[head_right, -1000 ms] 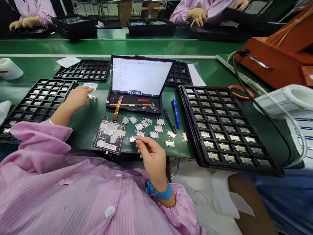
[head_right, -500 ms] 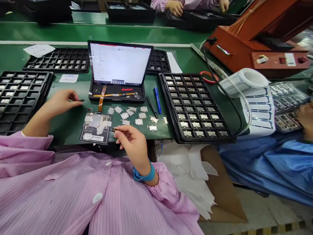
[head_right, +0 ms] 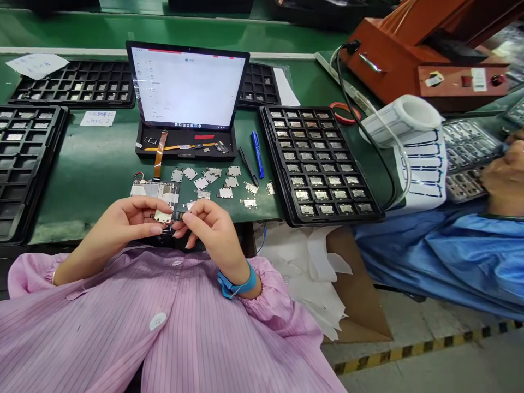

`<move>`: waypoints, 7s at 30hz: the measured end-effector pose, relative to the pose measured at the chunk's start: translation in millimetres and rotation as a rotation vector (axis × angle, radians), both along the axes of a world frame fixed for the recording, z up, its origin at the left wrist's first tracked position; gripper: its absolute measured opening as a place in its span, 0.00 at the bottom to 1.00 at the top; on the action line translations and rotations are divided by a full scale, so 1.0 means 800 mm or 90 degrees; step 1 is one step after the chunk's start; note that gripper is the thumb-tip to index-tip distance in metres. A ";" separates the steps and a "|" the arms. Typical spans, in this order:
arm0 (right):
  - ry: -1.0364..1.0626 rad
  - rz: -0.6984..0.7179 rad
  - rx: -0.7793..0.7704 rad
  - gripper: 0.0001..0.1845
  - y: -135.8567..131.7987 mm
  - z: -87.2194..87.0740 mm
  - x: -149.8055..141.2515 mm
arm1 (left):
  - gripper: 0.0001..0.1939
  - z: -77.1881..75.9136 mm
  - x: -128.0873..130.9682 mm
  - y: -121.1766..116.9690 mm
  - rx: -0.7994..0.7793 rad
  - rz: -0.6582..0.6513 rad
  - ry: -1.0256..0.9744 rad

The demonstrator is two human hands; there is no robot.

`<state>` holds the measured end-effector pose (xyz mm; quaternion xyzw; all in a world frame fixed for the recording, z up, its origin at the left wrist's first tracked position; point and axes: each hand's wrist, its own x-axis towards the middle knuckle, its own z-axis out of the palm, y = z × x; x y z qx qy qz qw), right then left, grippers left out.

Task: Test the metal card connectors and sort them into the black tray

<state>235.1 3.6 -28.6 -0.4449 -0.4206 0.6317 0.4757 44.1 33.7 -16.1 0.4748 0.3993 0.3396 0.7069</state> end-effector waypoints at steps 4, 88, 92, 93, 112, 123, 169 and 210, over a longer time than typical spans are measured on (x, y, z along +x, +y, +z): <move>-0.018 -0.007 0.036 0.13 -0.001 0.001 -0.002 | 0.14 0.003 0.002 -0.005 -0.036 0.079 -0.025; -0.173 0.099 -0.044 0.15 0.096 -0.046 0.012 | 0.15 -0.063 0.013 0.031 0.792 0.014 0.769; -0.181 0.089 -0.018 0.15 0.095 -0.051 0.013 | 0.19 -0.052 0.041 0.038 0.697 0.024 0.754; -0.184 0.088 -0.008 0.15 0.095 -0.052 0.014 | 0.20 -0.050 0.049 0.041 0.680 0.021 0.753; -0.209 0.043 0.045 0.13 0.092 -0.062 0.006 | 0.12 -0.055 0.065 0.050 0.684 0.074 0.746; -0.226 -0.027 0.053 0.17 0.085 -0.061 0.003 | 0.17 -0.072 0.014 0.017 0.725 0.158 0.745; 0.202 0.253 -0.175 0.25 0.075 -0.055 0.033 | 0.16 -0.081 0.012 0.010 0.737 0.170 0.718; -0.614 -0.037 0.581 0.06 0.030 -0.016 -0.018 | 0.09 -0.033 -0.011 0.001 0.360 0.165 0.334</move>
